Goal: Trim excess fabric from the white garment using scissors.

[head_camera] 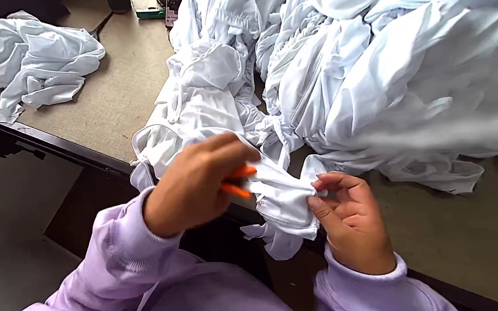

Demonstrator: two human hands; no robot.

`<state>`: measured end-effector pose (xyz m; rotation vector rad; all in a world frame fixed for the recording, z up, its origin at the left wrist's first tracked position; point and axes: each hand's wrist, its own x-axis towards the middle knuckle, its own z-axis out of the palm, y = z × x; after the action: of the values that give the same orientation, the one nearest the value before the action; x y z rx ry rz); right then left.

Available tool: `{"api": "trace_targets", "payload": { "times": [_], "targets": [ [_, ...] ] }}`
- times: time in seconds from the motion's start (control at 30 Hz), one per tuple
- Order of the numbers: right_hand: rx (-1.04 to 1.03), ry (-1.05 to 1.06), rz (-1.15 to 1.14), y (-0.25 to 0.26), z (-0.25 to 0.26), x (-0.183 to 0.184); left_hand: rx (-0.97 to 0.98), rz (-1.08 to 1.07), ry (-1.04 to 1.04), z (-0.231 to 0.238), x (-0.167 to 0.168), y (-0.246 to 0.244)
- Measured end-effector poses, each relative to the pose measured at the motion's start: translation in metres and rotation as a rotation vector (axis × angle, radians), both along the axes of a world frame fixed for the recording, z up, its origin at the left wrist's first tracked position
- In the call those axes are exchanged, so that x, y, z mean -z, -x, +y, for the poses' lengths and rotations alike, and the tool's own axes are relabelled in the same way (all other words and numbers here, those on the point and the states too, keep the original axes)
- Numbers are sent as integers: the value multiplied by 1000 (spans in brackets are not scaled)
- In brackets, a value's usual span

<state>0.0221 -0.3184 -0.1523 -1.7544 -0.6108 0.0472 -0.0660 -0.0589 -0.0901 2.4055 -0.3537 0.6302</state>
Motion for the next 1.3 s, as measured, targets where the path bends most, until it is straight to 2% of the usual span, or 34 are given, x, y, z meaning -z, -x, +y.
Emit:
{"api": "trace_targets", "payload": {
  "times": [0.07,0.1,0.23,0.37,0.47,0.57,0.63,0.7,0.77,0.9,1.07,1.17,1.3],
  "targets": [
    [146,268,-342,0,-4,-3,102,71,17,-11,10,8],
    [166,334,-463,2,-3,-7,109,88,23,-14,17,10],
    [-39,387,-603,23,21,-7,56,118,118,-21,34,16],
    [-34,402,-553,24,30,7,-101,222,17,-42,44,13],
    [-60,233,-406,25,21,13,-117,226,-7,-56,48,8],
    [-90,41,-284,29,18,17,34,193,214,-56,48,1],
    [-164,-36,-249,31,15,14,146,176,477,-52,47,0],
    [-248,-43,-225,32,12,10,196,166,674,-49,44,1],
    [-297,-20,-220,33,11,7,191,152,724,-48,42,3],
    [-311,-8,-168,36,13,1,140,109,620,-49,34,8],
    [-261,-173,-68,36,16,-2,54,210,192,-36,11,29],
    [-224,-161,-59,37,16,-3,15,190,-33,-33,14,37],
    [-225,-100,-89,37,15,-3,-25,172,-137,-38,23,35]
  ]
}}
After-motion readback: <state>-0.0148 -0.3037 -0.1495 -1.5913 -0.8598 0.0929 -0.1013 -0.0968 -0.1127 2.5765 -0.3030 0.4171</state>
